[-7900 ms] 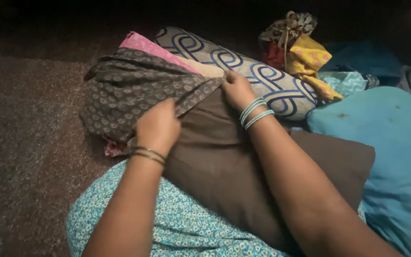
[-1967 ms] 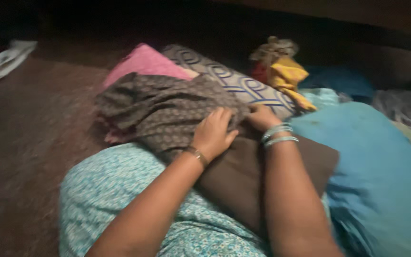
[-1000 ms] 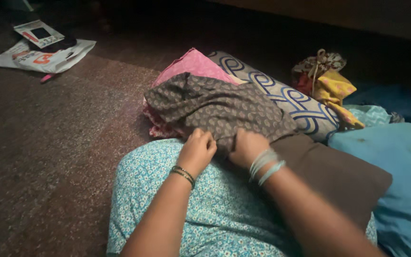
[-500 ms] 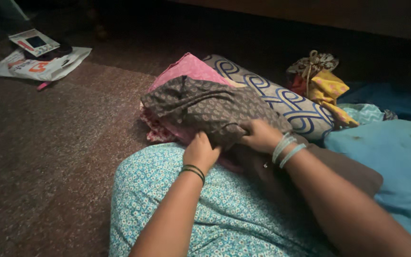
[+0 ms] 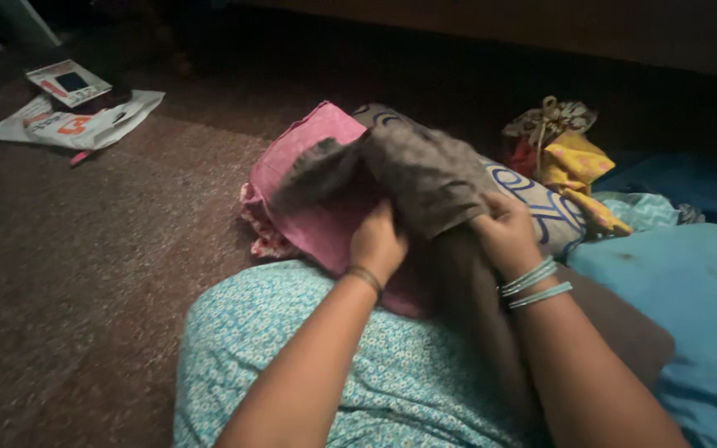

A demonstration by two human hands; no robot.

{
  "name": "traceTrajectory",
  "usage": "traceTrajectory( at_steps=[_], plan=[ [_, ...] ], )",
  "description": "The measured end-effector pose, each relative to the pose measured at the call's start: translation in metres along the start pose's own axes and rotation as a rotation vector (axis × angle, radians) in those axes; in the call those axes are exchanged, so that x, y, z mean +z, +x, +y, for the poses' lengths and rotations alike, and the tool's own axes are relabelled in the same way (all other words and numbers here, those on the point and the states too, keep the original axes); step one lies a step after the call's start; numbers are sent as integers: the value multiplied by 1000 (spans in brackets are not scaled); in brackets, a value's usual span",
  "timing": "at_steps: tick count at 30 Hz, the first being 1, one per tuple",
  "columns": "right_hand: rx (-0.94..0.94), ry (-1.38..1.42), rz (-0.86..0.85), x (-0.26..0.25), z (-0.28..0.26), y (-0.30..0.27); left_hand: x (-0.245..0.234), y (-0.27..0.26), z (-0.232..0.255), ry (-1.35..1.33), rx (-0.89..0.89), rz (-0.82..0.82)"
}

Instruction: The person sits on the floor and stuffs a cylindrical pillow with fabric pieces, then covers it with a patterned cloth. They adjust the fabric to fit snugly around the pillow and smooth the surface.

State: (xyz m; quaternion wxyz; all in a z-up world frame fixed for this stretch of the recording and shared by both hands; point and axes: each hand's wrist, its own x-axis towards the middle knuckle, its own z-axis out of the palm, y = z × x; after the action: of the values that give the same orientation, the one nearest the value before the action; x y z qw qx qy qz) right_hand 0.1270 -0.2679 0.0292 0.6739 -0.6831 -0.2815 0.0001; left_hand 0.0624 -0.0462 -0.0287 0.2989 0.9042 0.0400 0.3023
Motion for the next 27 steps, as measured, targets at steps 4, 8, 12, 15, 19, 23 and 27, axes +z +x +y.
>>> traceTrajectory(
  at_steps=[4,8,12,15,19,23,27],
  plan=[
    [-109,69,174,-31,-22,1,14,55,34,-70,41,34],
    [-89,101,391,-59,-18,3,19,63,97,-89,7,-89],
    [-101,24,530,-79,0,10,12,15,144,-201,30,-272],
    [-108,126,472,-87,12,16,-1,-12,150,-266,188,-204],
    [-90,-137,457,-72,31,18,-4,-9,140,-331,128,-77],
    [5,-206,400,-37,52,19,13,7,130,-275,64,-14],
    [118,-551,428,-28,77,20,25,23,114,-103,-94,-204]
  ],
)
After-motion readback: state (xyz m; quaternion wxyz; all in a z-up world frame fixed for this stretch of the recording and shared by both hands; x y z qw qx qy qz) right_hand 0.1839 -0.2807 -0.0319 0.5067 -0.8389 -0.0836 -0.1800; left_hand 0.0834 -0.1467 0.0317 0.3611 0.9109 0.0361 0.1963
